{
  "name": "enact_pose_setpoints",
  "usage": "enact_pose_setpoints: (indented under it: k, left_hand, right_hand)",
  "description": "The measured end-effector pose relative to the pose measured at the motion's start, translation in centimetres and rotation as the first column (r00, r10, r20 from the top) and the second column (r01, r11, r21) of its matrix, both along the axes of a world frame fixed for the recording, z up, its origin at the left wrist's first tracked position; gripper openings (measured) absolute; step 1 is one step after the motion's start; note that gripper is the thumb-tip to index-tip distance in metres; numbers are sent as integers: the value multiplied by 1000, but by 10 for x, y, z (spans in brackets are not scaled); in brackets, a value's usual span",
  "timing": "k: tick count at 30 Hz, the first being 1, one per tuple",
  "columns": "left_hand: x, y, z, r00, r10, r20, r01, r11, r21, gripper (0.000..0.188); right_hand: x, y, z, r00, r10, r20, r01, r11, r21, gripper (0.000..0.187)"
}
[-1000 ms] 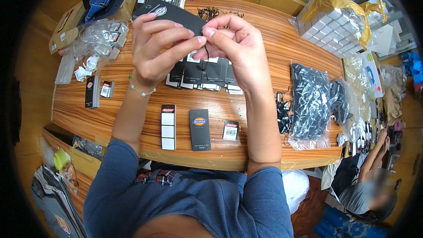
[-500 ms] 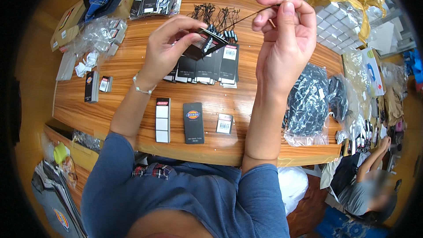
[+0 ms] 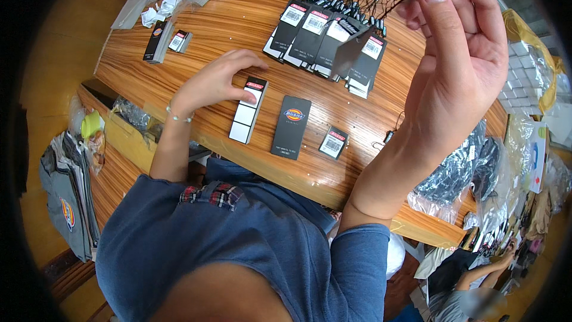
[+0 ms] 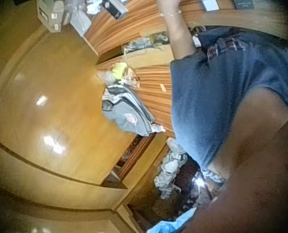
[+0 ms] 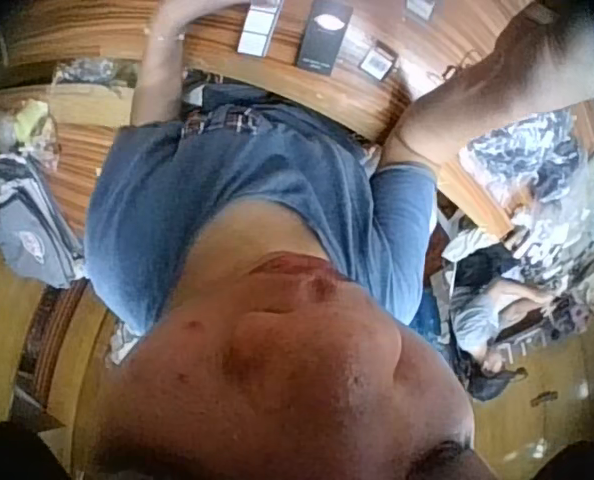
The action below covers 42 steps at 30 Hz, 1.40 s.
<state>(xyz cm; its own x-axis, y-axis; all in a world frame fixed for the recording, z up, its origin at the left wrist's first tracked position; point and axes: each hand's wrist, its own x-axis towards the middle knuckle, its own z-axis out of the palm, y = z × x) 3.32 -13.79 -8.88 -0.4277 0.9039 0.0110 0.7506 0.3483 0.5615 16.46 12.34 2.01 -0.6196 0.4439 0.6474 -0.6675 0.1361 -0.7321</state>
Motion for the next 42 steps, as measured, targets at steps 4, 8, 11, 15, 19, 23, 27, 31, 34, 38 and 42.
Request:
enact_pose_setpoints:
  k: [4,8,11,15,19,23,27,31,34,38,42]
  left_hand:
    - [5,-11,-12,993,76,-92,-80,996,-42,59]
    - [8,-13,-14,982,59,-182,-58,998,12,53]
    - [12,-13,-10,971,78,-225,-64,996,68,48]
    - [14,-17,-9,990,101,100,-117,979,169,37]
    - [24,1,25,723,29,691,-439,791,426,18]
    - [25,33,60,820,104,563,-487,642,592,19]
    - [31,64,73,878,81,472,-436,546,716,16]
    - [38,74,76,926,102,364,-365,492,790,17]
    - [42,74,79,946,160,283,-323,555,767,17]
    - [40,71,78,964,227,135,-246,584,774,18]
    - [40,71,76,967,219,127,-234,576,784,19]
  right_hand:
    - [-1,5,-2,997,-67,-26,67,998,11,26]
    - [-2,8,-4,998,39,-47,-37,998,41,25]
    - [-2,4,-3,997,75,-18,-74,997,28,23]
    - [-3,3,-2,989,145,31,-147,984,103,23]
    - [0,-22,2,964,112,242,-165,964,209,17]
    - [-15,-50,-8,903,179,391,-232,969,91,20]
    - [-20,-59,-14,932,-83,354,-26,956,292,20]
    - [-20,-56,-12,926,-112,360,-6,951,310,21]
    - [-21,-55,-13,927,-92,364,-16,959,283,21]
    - [-21,-54,-14,929,-92,357,-12,960,278,22]
    - [-22,-53,-14,927,-81,366,-27,960,280,22]
